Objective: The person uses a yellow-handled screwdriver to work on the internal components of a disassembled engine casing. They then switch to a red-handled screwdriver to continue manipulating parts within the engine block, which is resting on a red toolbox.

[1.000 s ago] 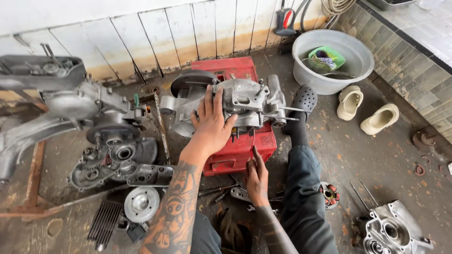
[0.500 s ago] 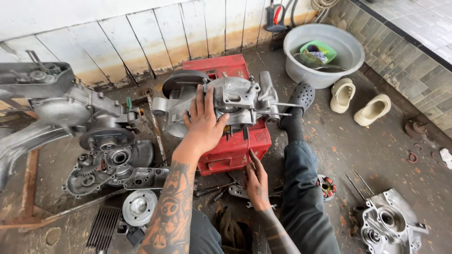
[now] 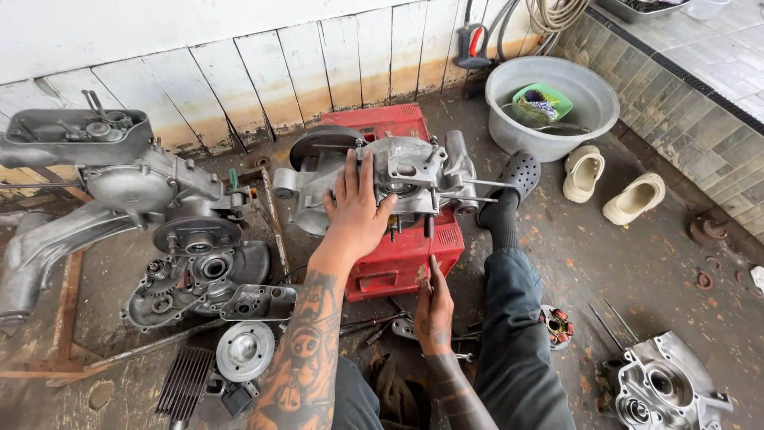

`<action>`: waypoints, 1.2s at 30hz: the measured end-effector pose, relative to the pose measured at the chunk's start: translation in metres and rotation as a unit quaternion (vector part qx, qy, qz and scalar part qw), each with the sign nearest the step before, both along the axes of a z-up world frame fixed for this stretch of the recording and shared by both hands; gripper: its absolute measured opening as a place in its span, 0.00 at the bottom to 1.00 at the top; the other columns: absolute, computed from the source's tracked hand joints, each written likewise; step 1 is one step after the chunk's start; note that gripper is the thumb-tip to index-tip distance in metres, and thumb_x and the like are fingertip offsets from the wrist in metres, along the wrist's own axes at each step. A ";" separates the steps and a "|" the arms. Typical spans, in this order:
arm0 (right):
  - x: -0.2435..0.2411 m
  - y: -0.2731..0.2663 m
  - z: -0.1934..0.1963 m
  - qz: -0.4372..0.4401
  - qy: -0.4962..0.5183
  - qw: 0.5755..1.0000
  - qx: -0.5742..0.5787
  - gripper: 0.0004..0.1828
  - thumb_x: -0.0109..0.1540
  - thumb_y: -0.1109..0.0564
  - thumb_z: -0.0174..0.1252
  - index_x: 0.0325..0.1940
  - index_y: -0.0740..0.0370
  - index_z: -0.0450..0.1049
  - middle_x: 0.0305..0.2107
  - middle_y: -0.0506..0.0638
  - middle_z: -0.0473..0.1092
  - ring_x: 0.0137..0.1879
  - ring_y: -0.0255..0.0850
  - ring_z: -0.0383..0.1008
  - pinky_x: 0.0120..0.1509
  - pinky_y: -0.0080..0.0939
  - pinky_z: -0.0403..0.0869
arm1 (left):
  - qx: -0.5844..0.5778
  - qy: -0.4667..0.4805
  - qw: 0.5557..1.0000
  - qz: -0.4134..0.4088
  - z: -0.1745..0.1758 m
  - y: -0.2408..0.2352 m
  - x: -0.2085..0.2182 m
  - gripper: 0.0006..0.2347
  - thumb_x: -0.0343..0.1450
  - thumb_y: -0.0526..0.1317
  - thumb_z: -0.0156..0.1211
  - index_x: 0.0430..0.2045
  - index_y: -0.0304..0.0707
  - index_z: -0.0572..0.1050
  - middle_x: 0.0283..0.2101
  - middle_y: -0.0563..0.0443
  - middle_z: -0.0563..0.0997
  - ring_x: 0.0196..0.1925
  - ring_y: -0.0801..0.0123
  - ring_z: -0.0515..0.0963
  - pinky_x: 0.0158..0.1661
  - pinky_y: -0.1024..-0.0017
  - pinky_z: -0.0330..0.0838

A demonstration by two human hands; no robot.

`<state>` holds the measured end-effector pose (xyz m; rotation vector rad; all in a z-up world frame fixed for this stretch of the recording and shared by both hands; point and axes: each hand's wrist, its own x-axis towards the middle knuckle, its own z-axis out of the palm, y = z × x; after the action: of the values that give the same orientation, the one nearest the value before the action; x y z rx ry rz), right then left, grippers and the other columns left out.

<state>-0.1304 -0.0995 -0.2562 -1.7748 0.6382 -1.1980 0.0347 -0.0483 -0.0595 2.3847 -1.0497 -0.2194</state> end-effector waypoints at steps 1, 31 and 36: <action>-0.005 -0.001 -0.011 -0.005 0.015 1.000 -0.017 0.26 0.69 0.62 0.51 0.73 0.61 0.67 0.57 0.65 0.72 0.62 0.61 0.74 0.63 0.56 0.74 | -0.001 0.004 1.000 -0.003 -0.003 0.000 -0.002 0.34 0.79 0.54 0.44 0.76 0.53 0.34 0.79 0.42 0.30 0.79 0.42 0.39 0.68 0.31 0.34; 0.014 -0.037 0.052 0.026 -0.001 0.999 -0.032 0.26 0.69 0.65 0.50 0.74 0.60 0.66 0.48 0.66 0.74 0.53 0.61 0.78 0.53 0.54 0.77 | 0.011 0.002 1.000 -0.008 0.003 0.001 0.002 0.36 0.79 0.53 0.49 0.76 0.52 0.33 0.79 0.40 0.30 0.78 0.36 0.40 0.68 0.31 0.35; 0.011 -0.005 0.057 0.036 -0.030 0.998 0.050 0.27 0.69 0.65 0.47 0.75 0.62 0.62 0.45 0.64 0.71 0.43 0.52 0.73 0.46 0.51 0.75 | 0.007 0.018 1.000 -0.015 0.007 0.003 0.003 0.34 0.79 0.54 0.45 0.76 0.54 0.32 0.78 0.42 0.28 0.78 0.39 0.38 0.68 0.32 0.32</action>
<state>-0.1190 -0.1043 -0.1989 -1.6589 0.5849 -1.1470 0.0375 -0.0454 -0.0526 2.3710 -1.0704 -0.2800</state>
